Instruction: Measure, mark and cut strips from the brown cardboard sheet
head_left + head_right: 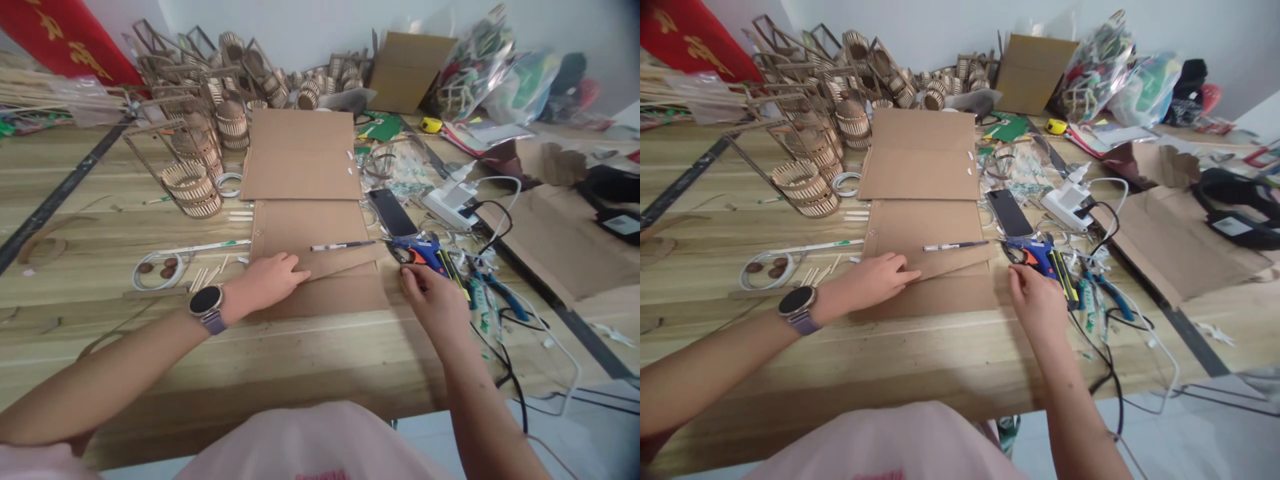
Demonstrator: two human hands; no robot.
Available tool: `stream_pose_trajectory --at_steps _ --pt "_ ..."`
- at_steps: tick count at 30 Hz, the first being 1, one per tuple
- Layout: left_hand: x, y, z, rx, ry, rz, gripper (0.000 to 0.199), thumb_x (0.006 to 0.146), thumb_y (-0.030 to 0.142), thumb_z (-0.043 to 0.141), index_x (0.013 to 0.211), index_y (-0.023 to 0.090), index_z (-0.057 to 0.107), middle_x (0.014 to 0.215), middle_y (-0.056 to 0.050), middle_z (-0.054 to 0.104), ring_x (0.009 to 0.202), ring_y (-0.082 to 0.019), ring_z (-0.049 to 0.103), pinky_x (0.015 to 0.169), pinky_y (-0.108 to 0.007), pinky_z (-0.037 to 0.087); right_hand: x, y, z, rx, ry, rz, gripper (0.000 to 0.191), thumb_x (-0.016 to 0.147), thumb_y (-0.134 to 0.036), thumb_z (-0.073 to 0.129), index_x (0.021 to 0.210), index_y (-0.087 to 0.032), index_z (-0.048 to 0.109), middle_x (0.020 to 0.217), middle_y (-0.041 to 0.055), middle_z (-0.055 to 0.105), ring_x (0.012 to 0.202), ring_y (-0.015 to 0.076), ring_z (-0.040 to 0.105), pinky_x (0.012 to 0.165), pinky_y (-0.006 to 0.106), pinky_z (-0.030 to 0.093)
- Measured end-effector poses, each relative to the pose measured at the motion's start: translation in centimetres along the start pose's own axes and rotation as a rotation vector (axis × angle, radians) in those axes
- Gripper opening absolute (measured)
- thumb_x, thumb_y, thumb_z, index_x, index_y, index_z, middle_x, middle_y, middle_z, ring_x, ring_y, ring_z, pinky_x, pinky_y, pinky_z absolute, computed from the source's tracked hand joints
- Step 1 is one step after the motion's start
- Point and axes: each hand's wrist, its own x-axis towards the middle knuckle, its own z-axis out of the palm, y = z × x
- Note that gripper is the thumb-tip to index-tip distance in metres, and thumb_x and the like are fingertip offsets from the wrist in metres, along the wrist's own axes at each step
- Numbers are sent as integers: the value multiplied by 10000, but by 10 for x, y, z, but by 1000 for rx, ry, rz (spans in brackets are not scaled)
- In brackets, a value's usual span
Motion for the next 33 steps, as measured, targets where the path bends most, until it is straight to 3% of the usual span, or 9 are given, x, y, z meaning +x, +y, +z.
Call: stream_pose_trajectory --at_steps 7,11,15,18,21,24,27,30,33 --pt "11 0 1 -95 43 -29 352 923 143 479 1232 220 629 1004 -97 579 951 -244 569 761 -321 469 -21 19 -1 19 22 43 376 892 -435 468 888 -186 750 708 99 732 605 231 644 584 316 412" --pt "12 7 -1 -185 50 -172 272 899 198 536 1148 155 637 991 -96 604 934 -232 600 816 -327 486 -20 17 -1 20 14 20 385 909 -440 455 904 -195 752 722 93 740 623 231 655 584 312 414" --pt "13 18 -6 -184 23 -246 176 862 217 572 989 120 647 917 -104 644 858 -234 647 761 -322 512 -18 18 -3 -4 25 5 388 923 -428 440 897 -193 748 770 100 754 672 233 674 608 311 420" --pt "11 29 -16 -88 2 -221 160 818 33 509 882 100 639 827 -125 663 762 -242 670 650 -314 510 -19 22 -4 -1 39 13 394 919 -427 433 894 -193 748 749 95 749 648 226 662 623 316 427" --pt "10 38 -28 87 -10 -257 315 762 -94 435 942 66 637 779 -144 678 707 -247 688 542 -276 478 -22 28 -4 -5 43 55 386 913 -416 433 890 -196 748 728 91 741 631 221 650 611 314 425" --pt "12 37 -36 198 86 -306 374 814 -92 382 1068 30 628 794 -172 695 719 -252 696 538 -272 476 -22 35 -4 -51 46 110 363 905 -404 446 876 -203 746 753 89 740 647 219 645 594 305 414" --pt "17 28 -32 260 161 -321 401 840 -82 353 1095 40 637 906 -202 713 805 -260 696 575 -286 499 -14 45 -3 -88 73 151 360 901 -387 441 888 -189 742 842 105 741 686 223 641 606 308 418" --pt "17 20 -21 261 156 -299 397 856 -60 371 1093 72 661 1013 -207 708 937 -285 674 635 -316 526 0 58 -6 -129 104 194 360 895 -357 437 917 -164 740 891 136 726 744 239 638 638 321 428" --pt "8 21 -10 228 190 -258 334 952 54 375 1090 105 675 1061 -197 700 1016 -302 649 716 -361 542 12 68 -11 -171 109 236 344 876 -326 447 899 -150 741 875 156 715 741 254 628 633 334 424"
